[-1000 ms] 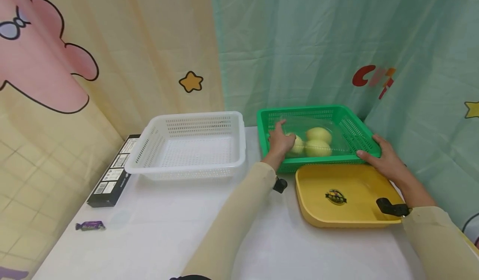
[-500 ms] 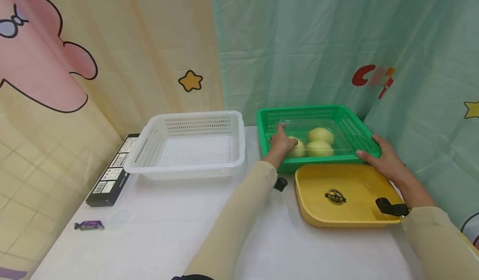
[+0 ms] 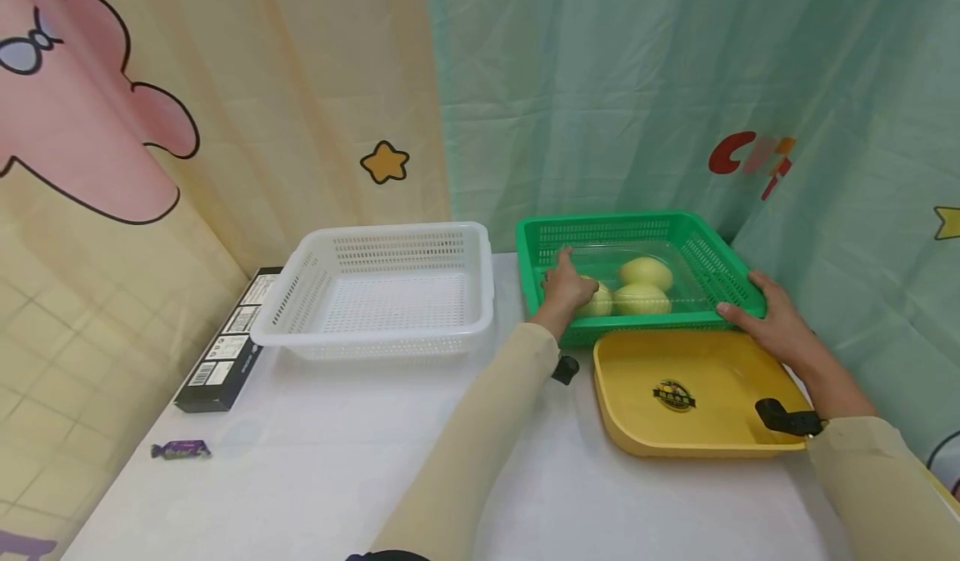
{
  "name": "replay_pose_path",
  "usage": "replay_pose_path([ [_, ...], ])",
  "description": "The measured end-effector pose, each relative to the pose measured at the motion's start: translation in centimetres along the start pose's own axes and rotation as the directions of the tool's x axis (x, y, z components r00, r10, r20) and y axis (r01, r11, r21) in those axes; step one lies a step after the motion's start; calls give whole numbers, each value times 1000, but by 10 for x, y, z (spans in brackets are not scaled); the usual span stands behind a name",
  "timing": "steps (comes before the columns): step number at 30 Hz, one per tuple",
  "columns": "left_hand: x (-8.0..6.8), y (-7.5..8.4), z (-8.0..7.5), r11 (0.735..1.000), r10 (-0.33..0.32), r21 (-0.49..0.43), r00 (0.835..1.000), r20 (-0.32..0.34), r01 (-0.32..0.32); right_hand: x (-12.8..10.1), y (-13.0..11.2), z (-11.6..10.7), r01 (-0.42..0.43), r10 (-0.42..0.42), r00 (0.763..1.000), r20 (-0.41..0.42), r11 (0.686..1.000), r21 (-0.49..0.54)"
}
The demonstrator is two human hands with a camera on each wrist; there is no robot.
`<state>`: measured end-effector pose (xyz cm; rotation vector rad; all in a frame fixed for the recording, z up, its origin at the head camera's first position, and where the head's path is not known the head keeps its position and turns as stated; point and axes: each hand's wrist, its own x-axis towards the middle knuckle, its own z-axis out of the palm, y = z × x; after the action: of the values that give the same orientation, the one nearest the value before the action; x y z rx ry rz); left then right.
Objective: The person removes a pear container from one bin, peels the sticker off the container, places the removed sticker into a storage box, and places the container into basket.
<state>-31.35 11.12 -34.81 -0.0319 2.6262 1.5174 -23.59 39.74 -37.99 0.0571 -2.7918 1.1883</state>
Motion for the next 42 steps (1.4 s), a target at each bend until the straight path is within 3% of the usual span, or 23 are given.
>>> replay_pose_path([
  [13,-7,6,-5,999,52,5,998,-46,-51,0,-1,0,-1,1,1000,0,1000,12],
  [21,-16,2,-15,988,97,-119,995,-29,-100,1,0,1,-10,9,1000,13,1000,15],
  [26,-24,-3,-26,965,148,-221,989,9,-143,1,1,1,-22,22,1000,12,1000,0],
  [32,-38,-9,-44,916,221,-356,974,57,-187,-1,-1,-1,-35,36,999,18,999,-19],
  [42,-64,-28,-80,912,278,-333,958,66,-241,-4,-10,-8,-62,64,998,6,982,-179],
])
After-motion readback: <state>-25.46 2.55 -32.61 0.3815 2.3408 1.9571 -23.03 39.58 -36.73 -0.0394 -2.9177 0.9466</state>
